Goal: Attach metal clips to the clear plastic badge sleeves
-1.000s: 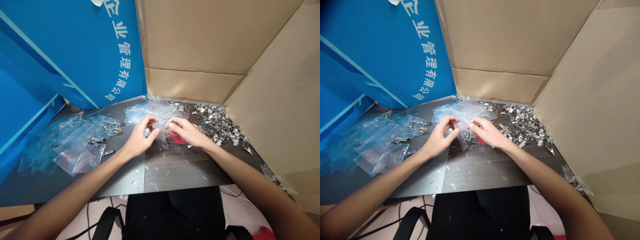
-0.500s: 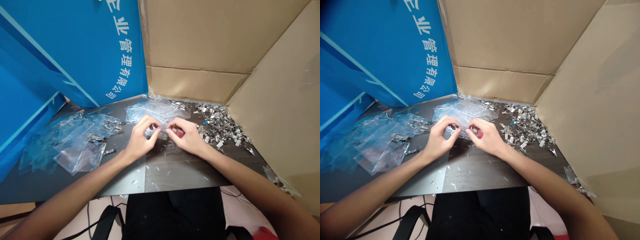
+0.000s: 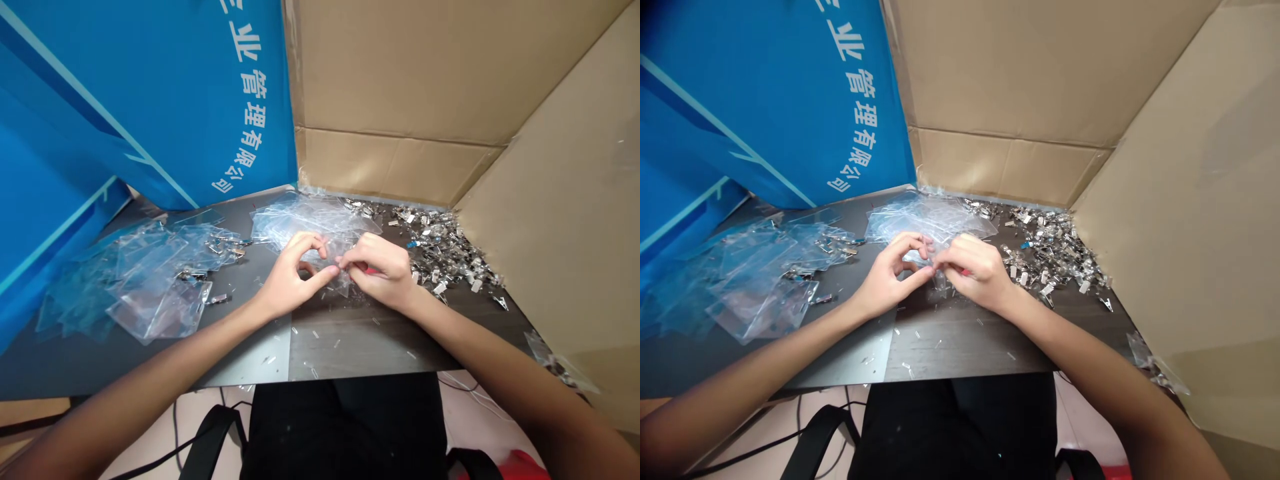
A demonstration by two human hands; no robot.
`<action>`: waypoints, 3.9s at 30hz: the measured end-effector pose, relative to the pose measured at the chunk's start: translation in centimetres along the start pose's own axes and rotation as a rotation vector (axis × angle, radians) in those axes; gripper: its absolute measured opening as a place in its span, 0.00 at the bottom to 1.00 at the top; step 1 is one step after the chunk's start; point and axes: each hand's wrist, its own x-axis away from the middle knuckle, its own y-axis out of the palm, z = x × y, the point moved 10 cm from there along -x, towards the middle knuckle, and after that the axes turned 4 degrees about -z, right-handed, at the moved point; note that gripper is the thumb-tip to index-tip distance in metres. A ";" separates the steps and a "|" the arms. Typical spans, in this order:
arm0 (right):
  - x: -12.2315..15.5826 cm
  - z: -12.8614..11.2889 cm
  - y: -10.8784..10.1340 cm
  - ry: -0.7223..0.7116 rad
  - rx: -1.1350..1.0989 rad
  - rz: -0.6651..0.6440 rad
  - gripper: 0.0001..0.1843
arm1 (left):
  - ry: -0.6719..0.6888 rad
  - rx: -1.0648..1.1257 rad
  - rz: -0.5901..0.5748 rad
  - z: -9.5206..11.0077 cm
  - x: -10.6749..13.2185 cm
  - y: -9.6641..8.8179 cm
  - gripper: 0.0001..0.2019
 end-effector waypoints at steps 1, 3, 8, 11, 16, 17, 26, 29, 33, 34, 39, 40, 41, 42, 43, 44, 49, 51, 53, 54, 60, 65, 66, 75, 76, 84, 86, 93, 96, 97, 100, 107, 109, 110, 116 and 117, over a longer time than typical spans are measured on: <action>0.0 0.2 0.2 0.028 -0.013 -0.013 0.14 | -0.031 0.070 -0.017 -0.5 -0.1 0.2 0.13; 0.1 0.4 0.6 0.056 -0.035 -0.031 0.14 | -0.089 0.203 -0.067 -1.5 -0.2 0.8 0.16; 0.2 0.0 0.8 0.035 -0.069 -0.039 0.13 | -0.122 0.274 -0.152 -1.9 -0.1 1.5 0.17; 0.2 0.1 1.1 0.075 -0.052 -0.059 0.13 | -0.131 0.269 -0.174 -1.6 0.0 1.7 0.16; 0.6 1.1 1.2 0.282 -0.130 -0.075 0.12 | -0.166 0.250 -0.116 -2.4 -0.1 1.2 0.16; 0.8 1.6 1.4 0.353 -0.181 -0.081 0.15 | -0.172 0.253 -0.102 -2.7 -0.1 1.1 0.17; 2.7 6.8 3.4 0.691 -0.440 -0.192 0.30 | -0.152 0.275 -0.066 -4.3 -0.1 0.7 0.21; 2.5 7.3 2.4 0.671 -0.348 -0.126 0.34 | -0.168 0.277 -0.061 -4.7 0.0 0.6 0.22; 3.3 8.0 3.1 0.794 -0.540 -0.078 0.34 | -0.157 0.270 -0.056 -4.8 -0.1 0.5 0.21; 3.6 8.1 3.5 0.833 -0.633 -0.058 0.33 | -0.153 0.265 -0.050 -4.8 -0.1 0.5 0.22; 4.2 8.3 4.5 0.942 -0.893 0.013 0.31 | -0.172 0.295 -0.030 -4.9 -0.2 0.2 0.23; 4.3 8.2 4.7 0.966 -0.913 -0.001 0.30 | -0.179 0.302 -0.021 -5.0 -0.3 0.1 0.23; 4.4 8.2 4.9 0.992 -0.930 -0.016 0.28 | -0.188 0.307 -0.011 -5.1 -0.3 -0.1 0.24; 4.6 8.1 5.0 1.015 -0.945 -0.032 0.27 | -0.196 0.309 0.001 -5.2 -0.3 -0.2 0.24; 4.6 8.0 5.1 1.034 -0.963 -0.048 0.26 | -0.204 0.308 0.014 -5.4 -0.3 -0.4 0.25; 4.7 7.8 5.2 1.048 -0.984 -0.060 0.26 | -0.212 0.307 0.025 -5.5 -0.3 -0.5 0.25; 4.6 7.1 5.2 1.062 -1.032 -0.062 0.21 | -0.269 0.327 0.078 -5.9 -0.3 -0.8 0.27; 4.5 7.1 5.1 1.062 -0.987 -0.068 0.21 | -0.294 0.343 0.092 -5.9 -0.2 -0.8 0.27; 4.5 7.2 4.8 1.054 -0.913 -0.067 0.23 | -0.315 0.354 0.099 -5.9 -0.1 -0.8 0.28; 4.4 7.2 4.6 1.041 -0.870 -0.064 0.24 | -0.324 0.358 0.104 -5.9 -0.1 -0.8 0.28; 3.3 6.7 3.7 0.956 -0.723 -0.053 0.22 | -0.337 0.370 0.105 -6.1 0.0 -0.7 0.30; 3.4 6.5 3.9 0.979 -0.704 -0.086 0.24 | -0.326 0.375 0.094 -6.1 0.0 -0.7 0.30; 3.4 6.5 4.0 0.983 -0.708 -0.094 0.25 | -0.323 0.372 0.090 -6.1 0.0 -0.7 0.30; 4.1 6.5 5.5 1.053 -0.867 -0.195 0.29 | -0.314 0.354 0.093 -6.2 0.0 -0.7 0.31; 4.2 6.5 5.6 1.058 -0.880 -0.204 0.30 | -0.318 0.355 0.093 -6.2 0.0 -0.7 0.32; 4.6 6.2 6.3 1.083 -1.005 -0.233 0.31 | -0.324 0.388 0.069 -6.0 0.1 -0.4 0.32; 4.6 6.1 6.4 1.079 -0.985 -0.242 0.31 | -0.325 0.388 0.062 -6.0 0.1 -0.4 0.32; 4.0 5.9 6.0 1.018 -0.888 -0.222 0.26 | -0.290 0.312 0.082 -5.4 0.1 -0.6 0.33; 3.7 5.8 5.8 0.985 -0.860 -0.228 0.25 | -0.274 0.284 0.102 -5.1 0.1 -0.8 0.33; 3.6 5.8 5.8 0.974 -0.849 -0.236 0.25 | -0.272 0.278 0.106 -5.0 0.1 -0.9 0.34; 3.5 5.6 5.9 0.953 -0.829 -0.266 0.24 | -0.276 0.261 0.094 -4.9 0.3 -0.9 0.33; 3.6 5.7 5.4 0.927 -0.768 -0.218 0.22 | -0.275 0.250 0.083 -4.6 0.3 -1.1 0.29; 3.7 5.9 5.2 0.924 -0.755 -0.199 0.21 | -0.267 0.289 0.064 -4.4 0.1 -0.9 0.27; 3.7 6.0 5.1 0.922 -0.752 -0.191 0.19 | -0.263 0.308 0.046 -4.3 0.0 -0.7 0.26; 3.5 6.1 4.1 0.918 -0.755 -0.121 0.15 | -0.270 0.341 0.017 -4.6 -0.1 -0.6 0.25; 3.4 6.0 4.0 0.914 -0.749 -0.117 0.15 | -0.272 0.329 0.024 -4.7 -0.1 -0.7 0.25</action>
